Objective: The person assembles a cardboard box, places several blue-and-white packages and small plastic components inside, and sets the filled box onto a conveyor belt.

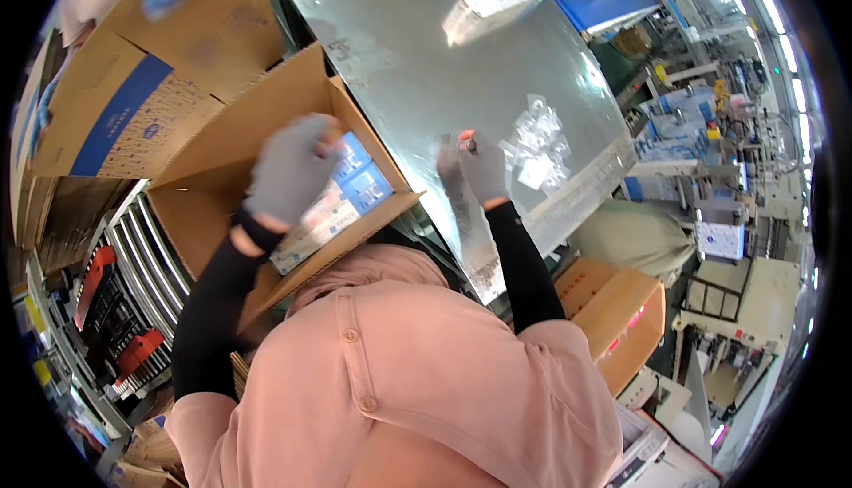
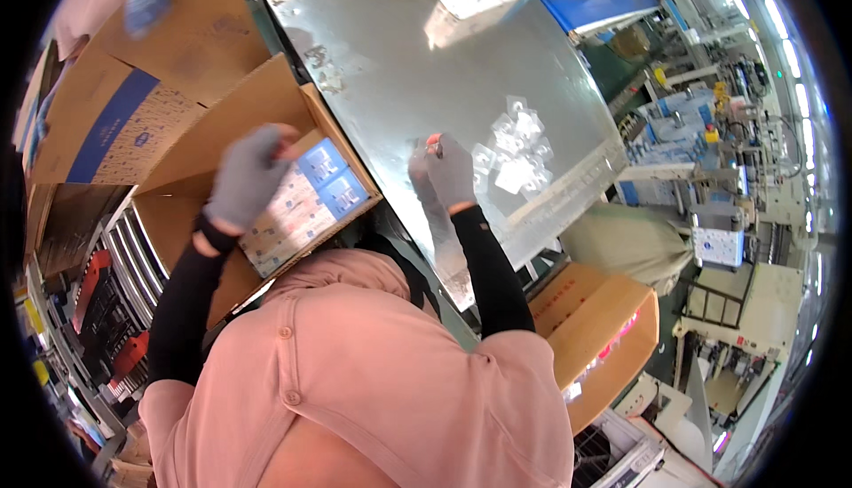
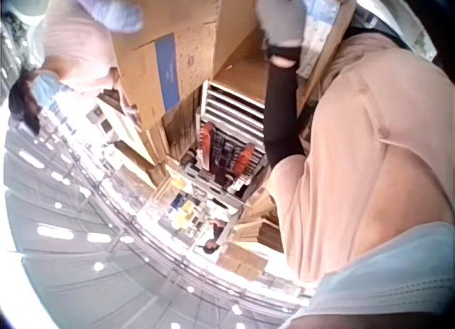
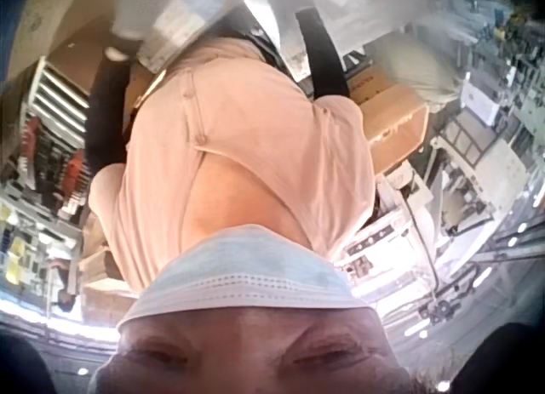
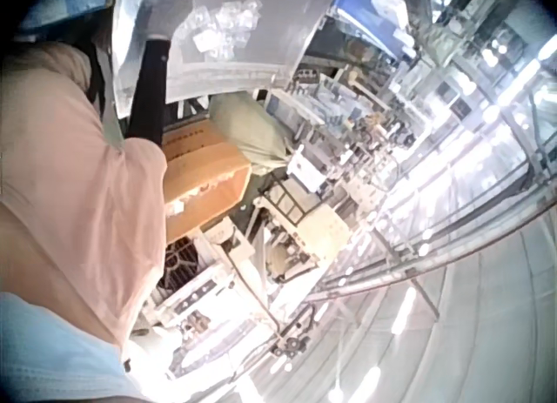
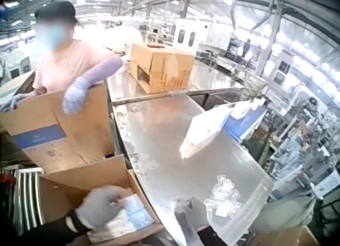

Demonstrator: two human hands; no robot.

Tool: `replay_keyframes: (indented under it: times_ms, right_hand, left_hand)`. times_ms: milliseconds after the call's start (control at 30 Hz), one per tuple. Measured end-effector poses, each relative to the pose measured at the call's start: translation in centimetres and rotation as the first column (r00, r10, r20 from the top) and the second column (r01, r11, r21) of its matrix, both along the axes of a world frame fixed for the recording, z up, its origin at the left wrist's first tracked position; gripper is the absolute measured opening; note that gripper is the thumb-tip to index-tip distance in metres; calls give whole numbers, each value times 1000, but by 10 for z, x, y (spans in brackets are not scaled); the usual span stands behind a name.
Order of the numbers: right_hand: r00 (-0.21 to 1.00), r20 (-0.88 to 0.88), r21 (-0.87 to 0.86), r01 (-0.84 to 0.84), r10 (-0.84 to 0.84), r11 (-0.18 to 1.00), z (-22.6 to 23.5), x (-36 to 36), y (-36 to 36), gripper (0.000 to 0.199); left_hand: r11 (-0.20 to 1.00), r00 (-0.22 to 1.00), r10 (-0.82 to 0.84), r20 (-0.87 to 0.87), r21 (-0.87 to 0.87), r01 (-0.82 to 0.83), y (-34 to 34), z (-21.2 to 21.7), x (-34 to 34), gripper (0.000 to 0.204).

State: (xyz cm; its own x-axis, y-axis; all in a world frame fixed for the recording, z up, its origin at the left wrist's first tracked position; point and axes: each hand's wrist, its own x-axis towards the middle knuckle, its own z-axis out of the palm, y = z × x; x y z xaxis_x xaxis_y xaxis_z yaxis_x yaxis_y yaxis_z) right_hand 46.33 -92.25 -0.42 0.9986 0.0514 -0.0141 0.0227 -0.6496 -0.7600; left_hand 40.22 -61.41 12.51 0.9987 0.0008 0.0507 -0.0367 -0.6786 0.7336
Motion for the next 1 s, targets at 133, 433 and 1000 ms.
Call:
replay_keyframes:
  times_ms: [133, 433, 1000]
  right_hand:
    - [967, -35, 193, -241, 253, 951, 75, -28, 52, 22]
    - [884, -382, 365, -125, 271, 922, 59, -12, 24, 31]
    - [737, 326, -904, 59, 592, 424, 92, 379, -67, 71]
  left_hand:
    - [902, 931, -269, -249, -402, 153, -48, -37, 9, 30]
    - [703, 669, 137, -730, 548, 454, 110, -111, -13, 13]
    - [584, 675, -43, -736, 530, 615, 95, -231, -108, 47]
